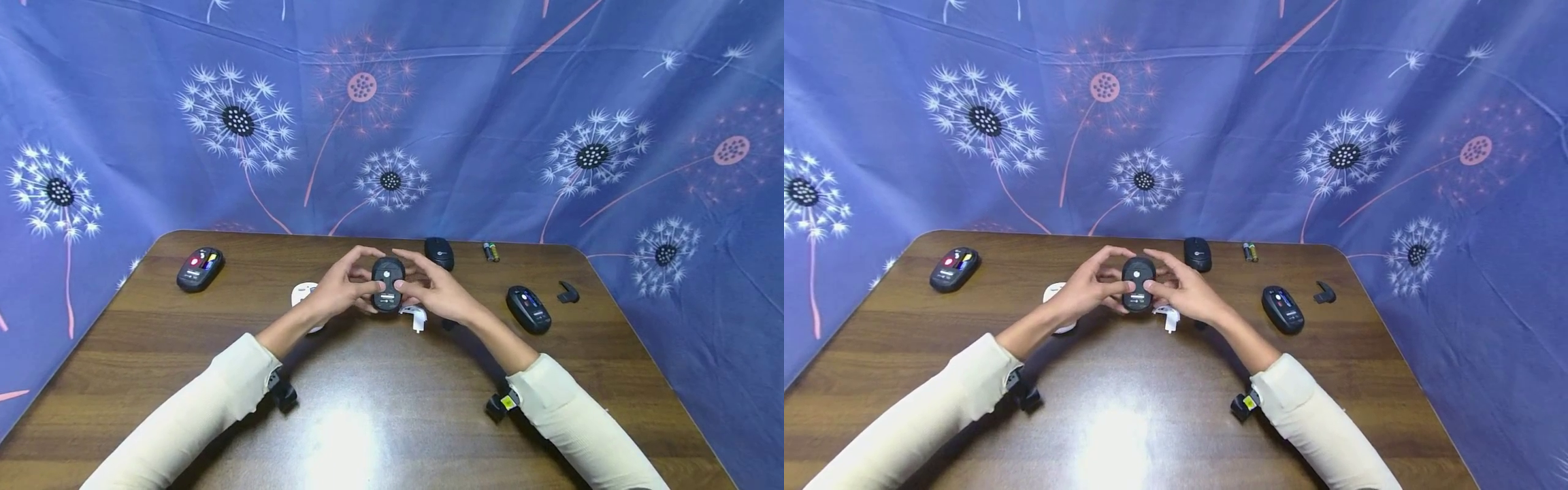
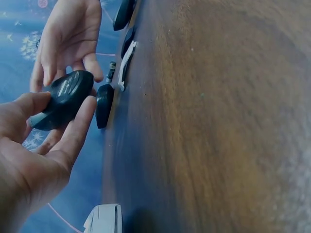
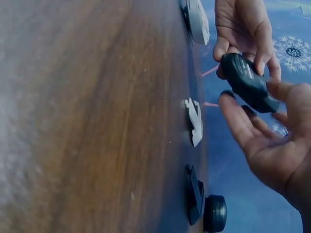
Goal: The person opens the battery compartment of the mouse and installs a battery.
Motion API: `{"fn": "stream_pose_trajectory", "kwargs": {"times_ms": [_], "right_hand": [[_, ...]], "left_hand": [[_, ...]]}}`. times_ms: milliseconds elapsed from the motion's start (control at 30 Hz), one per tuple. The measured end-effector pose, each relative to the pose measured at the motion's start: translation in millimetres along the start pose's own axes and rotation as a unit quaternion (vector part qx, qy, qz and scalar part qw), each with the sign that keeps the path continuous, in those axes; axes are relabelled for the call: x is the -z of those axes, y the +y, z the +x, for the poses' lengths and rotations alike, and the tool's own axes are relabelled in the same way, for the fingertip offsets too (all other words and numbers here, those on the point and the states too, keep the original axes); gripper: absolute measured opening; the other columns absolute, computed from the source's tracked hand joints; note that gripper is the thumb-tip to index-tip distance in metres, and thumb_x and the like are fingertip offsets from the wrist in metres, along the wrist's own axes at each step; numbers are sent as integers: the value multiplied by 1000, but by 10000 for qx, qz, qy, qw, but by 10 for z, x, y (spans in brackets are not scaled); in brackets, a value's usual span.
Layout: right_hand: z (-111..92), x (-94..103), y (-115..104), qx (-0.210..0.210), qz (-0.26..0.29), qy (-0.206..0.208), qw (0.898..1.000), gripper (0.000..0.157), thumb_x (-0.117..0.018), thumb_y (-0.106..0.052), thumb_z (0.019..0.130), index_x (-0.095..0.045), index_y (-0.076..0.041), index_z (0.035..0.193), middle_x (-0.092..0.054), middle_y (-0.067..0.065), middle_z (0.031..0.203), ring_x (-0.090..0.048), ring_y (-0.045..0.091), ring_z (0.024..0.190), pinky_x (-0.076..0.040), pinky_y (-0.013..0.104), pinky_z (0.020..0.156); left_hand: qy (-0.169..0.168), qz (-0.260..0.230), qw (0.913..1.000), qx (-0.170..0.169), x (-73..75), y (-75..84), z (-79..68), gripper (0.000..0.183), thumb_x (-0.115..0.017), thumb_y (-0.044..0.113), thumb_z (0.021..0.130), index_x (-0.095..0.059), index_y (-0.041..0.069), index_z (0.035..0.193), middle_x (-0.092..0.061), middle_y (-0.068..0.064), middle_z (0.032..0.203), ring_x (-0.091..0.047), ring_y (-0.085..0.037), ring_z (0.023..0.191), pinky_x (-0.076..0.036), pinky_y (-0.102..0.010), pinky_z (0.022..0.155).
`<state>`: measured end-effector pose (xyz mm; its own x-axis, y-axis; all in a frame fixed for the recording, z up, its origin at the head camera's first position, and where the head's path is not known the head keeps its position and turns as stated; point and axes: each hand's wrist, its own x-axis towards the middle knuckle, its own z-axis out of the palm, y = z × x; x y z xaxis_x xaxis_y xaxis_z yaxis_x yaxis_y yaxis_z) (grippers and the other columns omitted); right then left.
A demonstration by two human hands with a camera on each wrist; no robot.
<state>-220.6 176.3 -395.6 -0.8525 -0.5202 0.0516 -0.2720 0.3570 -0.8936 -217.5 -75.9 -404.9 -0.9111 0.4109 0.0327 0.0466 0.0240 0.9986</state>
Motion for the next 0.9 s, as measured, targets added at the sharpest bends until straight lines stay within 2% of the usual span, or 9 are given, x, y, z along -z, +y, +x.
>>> {"fn": "stream_pose_trajectory", "kwargs": {"times_ms": [67, 200, 333, 533, 700, 800, 900], "right_hand": [[1, 10, -12, 171, 77, -57, 9998, 68, -71, -13, 112, -43, -19, 173, -67, 25, 142, -82, 33, 110, -74, 47, 89], [12, 11, -22, 328, 187, -167, 9991, 64, -74, -9, 110, -49, -18, 168, -68, 24, 135, -84, 32, 104, -75, 48, 84], [37, -13, -19, 243, 342, -68, 9991, 59, -76, -8, 108, -56, -16, 163, -71, 25, 133, -85, 31, 98, -75, 50, 82], [59, -65, -32, 50, 594, 112, 9982, 57, -76, -4, 106, -60, -12, 160, -71, 28, 132, -83, 30, 100, -75, 51, 81], [53, -94, -48, 35, 579, 223, 9981, 58, -77, -6, 107, -59, -15, 161, -71, 29, 135, -83, 34, 104, -75, 51, 78], [53, -108, -52, 194, 287, 380, 9987, 58, -78, -7, 106, -60, -15, 160, -73, 27, 138, -83, 37, 109, -75, 49, 80], [56, -120, -52, 455, -236, 639, 9966, 54, -81, -9, 104, -64, -12, 155, -76, 22, 139, -82, 36, 116, -74, 47, 94]], "left_hand": [[-62, -69, 10000, 24, 4, 2, 0, 61, -76, -2, 102, -54, 14, 155, -76, -26, 114, -82, -27, 81, -72, -65, 81], [-134, -180, 9997, 110, 7, 5, 4, 59, -76, -3, 101, -54, 13, 154, -77, -26, 111, -82, -28, 79, -73, -62, 80], [-102, -299, 9993, 223, 12, 8, 5, 58, -76, -4, 101, -56, 13, 153, -77, -23, 105, -82, -28, 74, -74, -59, 77], [-110, -465, 9982, 358, 29, -18, 8, 60, -75, -6, 101, -55, 12, 155, -78, -18, 101, -81, -25, 72, -75, -50, 72], [-93, -463, 9980, 424, 49, -15, 5, 62, -75, -6, 101, -55, 12, 157, -77, -16, 101, -80, -24, 71, -75, -51, 71], [-59, -399, 9983, 424, 60, 2, -3, 62, -75, -6, 102, -54, 13, 158, -76, -16, 102, -78, -23, 71, -75, -53, 73], [-60, -343, 9984, 445, 63, 4, -9, 62, -75, -6, 102, -54, 12, 158, -76, -16, 101, -78, -23, 71, -75, -54, 73]]}}
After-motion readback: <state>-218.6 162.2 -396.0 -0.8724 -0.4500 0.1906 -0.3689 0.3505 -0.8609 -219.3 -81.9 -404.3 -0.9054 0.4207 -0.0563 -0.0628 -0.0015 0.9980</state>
